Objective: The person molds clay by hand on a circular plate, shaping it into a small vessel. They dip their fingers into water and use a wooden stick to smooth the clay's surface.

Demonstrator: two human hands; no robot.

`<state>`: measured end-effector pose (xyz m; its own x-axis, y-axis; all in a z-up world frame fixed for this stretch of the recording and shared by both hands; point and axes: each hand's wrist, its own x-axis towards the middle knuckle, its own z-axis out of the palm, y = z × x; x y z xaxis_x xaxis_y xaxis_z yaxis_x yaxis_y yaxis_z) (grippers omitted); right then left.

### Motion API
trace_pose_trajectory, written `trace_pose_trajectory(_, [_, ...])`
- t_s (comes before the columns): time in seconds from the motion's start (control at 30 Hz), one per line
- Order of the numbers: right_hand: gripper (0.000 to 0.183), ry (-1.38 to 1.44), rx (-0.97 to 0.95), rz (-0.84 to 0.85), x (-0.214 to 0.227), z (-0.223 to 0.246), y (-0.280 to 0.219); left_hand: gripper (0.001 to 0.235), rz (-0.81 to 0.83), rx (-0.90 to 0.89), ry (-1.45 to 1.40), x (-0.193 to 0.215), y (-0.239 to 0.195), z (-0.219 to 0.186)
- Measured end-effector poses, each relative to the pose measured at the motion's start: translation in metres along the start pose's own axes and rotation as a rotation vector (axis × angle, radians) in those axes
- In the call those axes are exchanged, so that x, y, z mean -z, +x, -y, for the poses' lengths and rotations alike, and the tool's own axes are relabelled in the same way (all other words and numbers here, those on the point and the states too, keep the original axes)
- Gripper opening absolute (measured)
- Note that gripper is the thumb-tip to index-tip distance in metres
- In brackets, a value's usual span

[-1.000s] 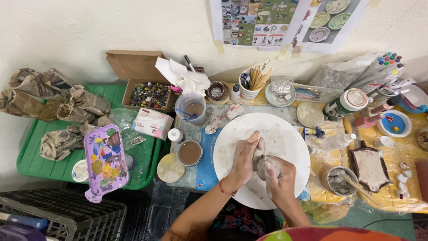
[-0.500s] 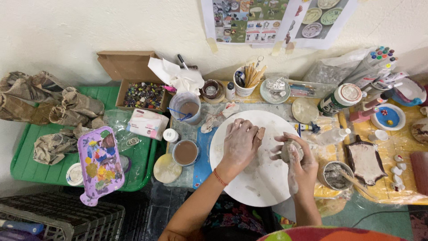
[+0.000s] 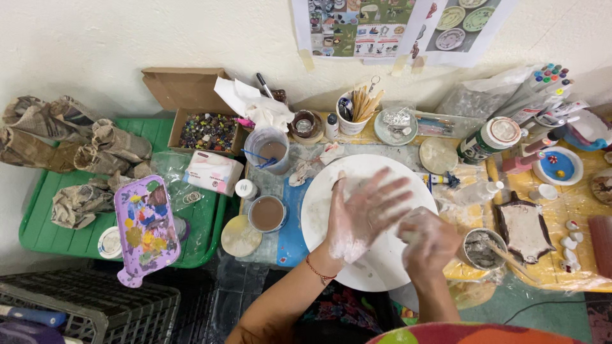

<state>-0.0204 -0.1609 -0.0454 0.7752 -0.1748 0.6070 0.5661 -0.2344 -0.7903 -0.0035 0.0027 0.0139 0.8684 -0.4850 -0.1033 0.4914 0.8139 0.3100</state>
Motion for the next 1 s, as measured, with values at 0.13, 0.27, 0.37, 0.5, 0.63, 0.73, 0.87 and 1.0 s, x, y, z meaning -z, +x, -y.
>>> trace_pose_trajectory(0.13, [0.016,-0.478,0.239,0.362,-0.022,0.072,0.017,0.091,0.234,0.068,-0.064,-0.013,-0.003,-0.007])
trace_pose_trajectory(0.27, [0.075,-0.309,0.213,0.340,-0.032,0.125,0.038,0.094,0.182,-0.074,0.392,-0.011,-0.007,0.033])
trace_pose_trajectory(0.37, [0.074,-0.321,0.136,0.429,-0.038,0.127,0.058,0.095,0.216,-0.331,0.401,-0.005,-0.012,0.037])
trace_pose_trajectory(0.5, [0.066,-0.369,0.046,0.426,-0.046,0.117,0.076,0.098,0.341,-0.752,0.140,-0.013,-0.005,0.001])
trace_pose_trajectory(0.63, [0.077,-0.352,0.216,0.302,-0.060,0.119,0.054,0.088,0.244,-0.530,0.387,-0.016,-0.007,0.008])
trace_pose_trajectory(0.73, [0.082,-0.170,0.008,0.370,-0.046,0.102,0.074,0.092,0.214,-0.509,0.403,-0.007,-0.023,0.028])
trace_pose_trajectory(0.87, [0.094,-0.318,0.198,0.461,-0.069,0.093,0.053,0.091,0.408,-0.776,0.005,0.007,0.004,0.067])
trace_pose_trajectory(1.0, [0.090,-0.439,0.185,0.424,-0.071,0.108,0.026,0.091,0.475,-0.247,0.212,0.028,-0.003,0.013])
